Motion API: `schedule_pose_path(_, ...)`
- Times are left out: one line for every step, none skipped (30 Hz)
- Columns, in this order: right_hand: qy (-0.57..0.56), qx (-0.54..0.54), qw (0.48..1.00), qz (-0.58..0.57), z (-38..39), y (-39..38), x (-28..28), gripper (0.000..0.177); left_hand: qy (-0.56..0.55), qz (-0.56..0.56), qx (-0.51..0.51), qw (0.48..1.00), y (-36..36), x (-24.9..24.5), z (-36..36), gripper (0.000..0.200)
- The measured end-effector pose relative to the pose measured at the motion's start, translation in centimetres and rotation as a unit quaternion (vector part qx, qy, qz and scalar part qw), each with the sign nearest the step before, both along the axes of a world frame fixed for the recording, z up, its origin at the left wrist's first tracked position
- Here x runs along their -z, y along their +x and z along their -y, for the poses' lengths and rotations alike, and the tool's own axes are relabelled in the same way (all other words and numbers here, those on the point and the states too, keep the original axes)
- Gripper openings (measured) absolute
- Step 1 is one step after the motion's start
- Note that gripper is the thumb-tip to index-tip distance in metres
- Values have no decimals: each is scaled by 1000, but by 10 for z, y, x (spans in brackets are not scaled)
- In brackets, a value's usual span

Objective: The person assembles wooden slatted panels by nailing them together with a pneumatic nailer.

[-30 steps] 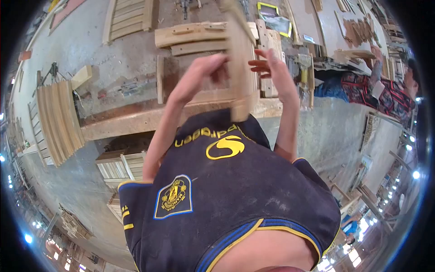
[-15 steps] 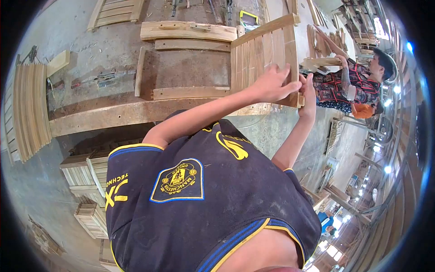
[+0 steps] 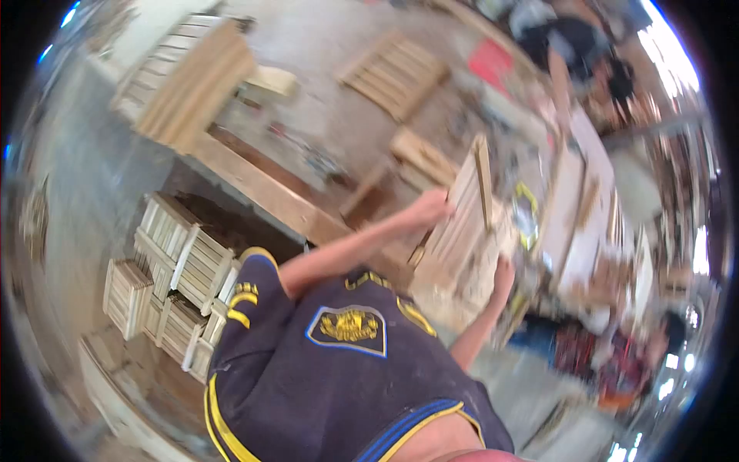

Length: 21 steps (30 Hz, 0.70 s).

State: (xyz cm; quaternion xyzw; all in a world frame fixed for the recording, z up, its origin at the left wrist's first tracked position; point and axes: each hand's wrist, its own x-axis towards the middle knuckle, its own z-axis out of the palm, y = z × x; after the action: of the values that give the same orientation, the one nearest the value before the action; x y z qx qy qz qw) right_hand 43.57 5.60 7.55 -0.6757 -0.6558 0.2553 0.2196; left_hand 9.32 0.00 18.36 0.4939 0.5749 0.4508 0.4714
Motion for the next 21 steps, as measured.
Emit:
schedule_pose_path(56,-3,996,-74,2,-19,15,43,8,10,-16,1000,-30,-10,13,29)
schedule_pose_path(-122,67,990,-11,-29,-2,67,48,16,27,-25,999,-60,-13,25,29)
schedule_pose_path(-172,77,967,-171,-7,-49,28,50,11,57,-61,996,-89,-13,37,29)
schedule_pose_path(-142,51,973,-176,-12,-85,17,48,11,88,-90,992,-118,-11,50,28)
schedule_pose_path(-112,24,977,-181,-17,-122,6,45,32,130,-131,982,-143,-35,71,29)
schedule_pose_path(-82,-3,979,-186,-22,-159,-4,43,52,172,-167,969,-165,-58,93,29)
schedule_pose_path(-103,-63,970,-212,-34,-184,-14,42,65,208,-208,953,-190,-55,106,29)
schedule_pose_path(-57,-98,973,-199,-36,-228,-42,38,75,245,-248,934,-214,-51,118,28)
schedule_pose_path(-13,-132,973,-186,-36,-278,-74,35,81,256,-275,923,-237,-55,133,27)
schedule_pose_path(-11,-162,967,-197,-40,-317,-93,34,85,259,-304,913,-260,-73,151,25)
schedule_pose_path(-6,-190,960,-207,-44,-359,-106,34,88,254,-310,912,-289,-86,171,25)
schedule_pose_path(2,-216,961,-170,-44,-401,-124,34,41,145,-346,926,-315,-100,193,28)
schedule_pose_path(13,-244,961,-129,-48,-442,-142,35,-5,38,-377,926,-340,-105,211,32)
schedule_pose_path(42,-272,949,-152,-51,-488,-152,38,40,-36,-424,904,-368,-99,223,38)
schedule_pose_path(69,-299,936,-175,-50,-534,-160,40,83,-110,-466,874,-394,-93,235,45)
schedule_pose_path(112,-335,921,-166,-51,-583,-172,42,82,-106,-467,874,-419,-92,248,45)
schedule_pose_path(148,-368,905,-153,-49,-629,-184,44,22,-106,-516,850,-440,-90,263,49)
schedule_pose_path(120,-411,895,-129,-44,-672,-208,48,-40,-112,-558,821,-463,-91,274,52)
schedule_pose_path(125,-432,888,-97,-47,-720,-215,53,-45,-113,-554,824,-487,-91,281,52)
schedule_pose_path(106,-464,875,-89,-49,-767,-221,54,-54,-121,-606,785,-506,-89,285,57)
schedule_pose_path(96,-491,860,-99,-45,-809,-233,54,-62,-130,-654,742,-526,-86,289,62)
